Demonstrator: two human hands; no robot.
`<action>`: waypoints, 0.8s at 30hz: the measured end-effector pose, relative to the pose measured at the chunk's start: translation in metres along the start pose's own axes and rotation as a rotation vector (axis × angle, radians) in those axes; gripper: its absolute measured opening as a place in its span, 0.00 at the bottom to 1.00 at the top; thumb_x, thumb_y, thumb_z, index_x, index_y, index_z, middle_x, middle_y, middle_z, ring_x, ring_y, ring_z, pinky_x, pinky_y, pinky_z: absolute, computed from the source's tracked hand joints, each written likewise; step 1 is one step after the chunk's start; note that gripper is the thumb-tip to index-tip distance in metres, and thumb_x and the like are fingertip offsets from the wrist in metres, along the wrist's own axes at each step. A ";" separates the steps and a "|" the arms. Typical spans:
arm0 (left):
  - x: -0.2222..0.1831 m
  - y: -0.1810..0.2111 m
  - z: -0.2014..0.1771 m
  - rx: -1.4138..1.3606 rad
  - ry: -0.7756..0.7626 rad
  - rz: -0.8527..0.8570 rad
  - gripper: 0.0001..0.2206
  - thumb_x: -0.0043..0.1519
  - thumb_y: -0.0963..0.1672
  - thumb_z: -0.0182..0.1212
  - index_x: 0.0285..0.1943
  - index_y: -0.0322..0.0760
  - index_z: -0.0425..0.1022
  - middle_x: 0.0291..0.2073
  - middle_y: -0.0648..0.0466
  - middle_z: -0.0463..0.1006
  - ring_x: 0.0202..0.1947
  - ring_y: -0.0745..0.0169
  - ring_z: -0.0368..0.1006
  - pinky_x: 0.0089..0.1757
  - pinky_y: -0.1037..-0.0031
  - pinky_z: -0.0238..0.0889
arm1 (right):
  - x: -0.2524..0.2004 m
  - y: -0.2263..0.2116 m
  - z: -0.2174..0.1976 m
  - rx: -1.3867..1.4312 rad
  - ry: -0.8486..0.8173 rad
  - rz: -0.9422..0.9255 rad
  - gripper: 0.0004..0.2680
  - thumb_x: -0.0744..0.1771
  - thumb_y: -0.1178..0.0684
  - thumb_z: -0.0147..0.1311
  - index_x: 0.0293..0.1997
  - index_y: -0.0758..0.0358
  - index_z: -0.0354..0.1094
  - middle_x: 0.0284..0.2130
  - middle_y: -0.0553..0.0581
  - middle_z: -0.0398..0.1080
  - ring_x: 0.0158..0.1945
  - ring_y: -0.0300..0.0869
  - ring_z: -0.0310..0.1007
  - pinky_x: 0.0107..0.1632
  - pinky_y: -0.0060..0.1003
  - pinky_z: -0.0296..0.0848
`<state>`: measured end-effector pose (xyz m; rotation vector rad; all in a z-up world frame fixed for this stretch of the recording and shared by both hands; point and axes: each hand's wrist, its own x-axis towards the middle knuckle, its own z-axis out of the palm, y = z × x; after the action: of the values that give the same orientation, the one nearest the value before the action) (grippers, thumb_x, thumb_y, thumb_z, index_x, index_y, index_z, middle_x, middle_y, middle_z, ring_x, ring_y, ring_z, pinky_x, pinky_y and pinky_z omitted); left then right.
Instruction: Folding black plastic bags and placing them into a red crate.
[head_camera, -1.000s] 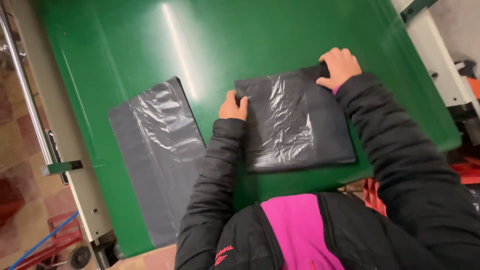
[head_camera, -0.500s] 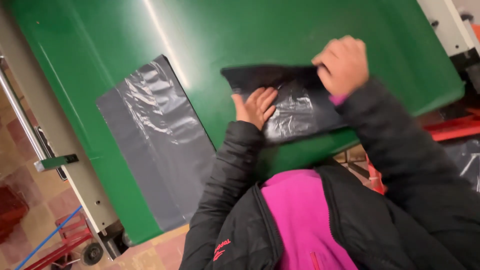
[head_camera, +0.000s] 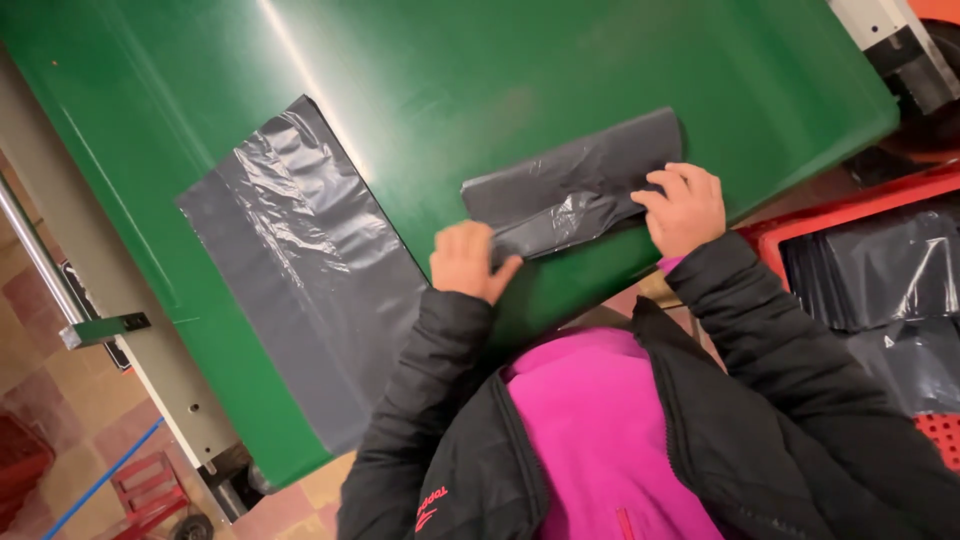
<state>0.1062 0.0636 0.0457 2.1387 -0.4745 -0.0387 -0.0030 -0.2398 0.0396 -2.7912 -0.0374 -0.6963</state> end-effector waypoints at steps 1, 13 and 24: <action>-0.003 -0.001 0.000 0.299 -0.089 0.233 0.24 0.53 0.52 0.72 0.52 0.38 0.71 0.49 0.50 0.74 0.49 0.49 0.69 0.43 0.60 0.67 | 0.008 -0.011 -0.006 0.006 -0.041 -0.011 0.09 0.61 0.60 0.57 0.42 0.57 0.75 0.47 0.54 0.72 0.57 0.52 0.68 0.58 0.48 0.66; 0.066 0.004 0.080 0.150 -0.979 0.266 0.19 0.62 0.54 0.55 0.36 0.38 0.82 0.30 0.48 0.81 0.34 0.45 0.78 0.38 0.60 0.68 | -0.082 -0.036 0.077 0.595 -0.267 -0.101 0.15 0.63 0.61 0.53 0.55 0.66 0.70 0.53 0.63 0.73 0.59 0.55 0.72 0.63 0.49 0.69; 0.101 -0.022 0.121 -0.030 -0.473 0.058 0.21 0.66 0.56 0.55 0.44 0.35 0.78 0.40 0.44 0.83 0.41 0.43 0.79 0.44 0.56 0.69 | -0.016 0.006 0.041 1.871 -0.145 1.335 0.13 0.70 0.53 0.36 0.58 0.60 0.65 0.53 0.54 0.74 0.56 0.47 0.74 0.58 0.47 0.72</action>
<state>0.1823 -0.0556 -0.0272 2.0803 -0.8022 -0.5234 0.0027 -0.2346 -0.0043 -0.6519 0.6602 0.0768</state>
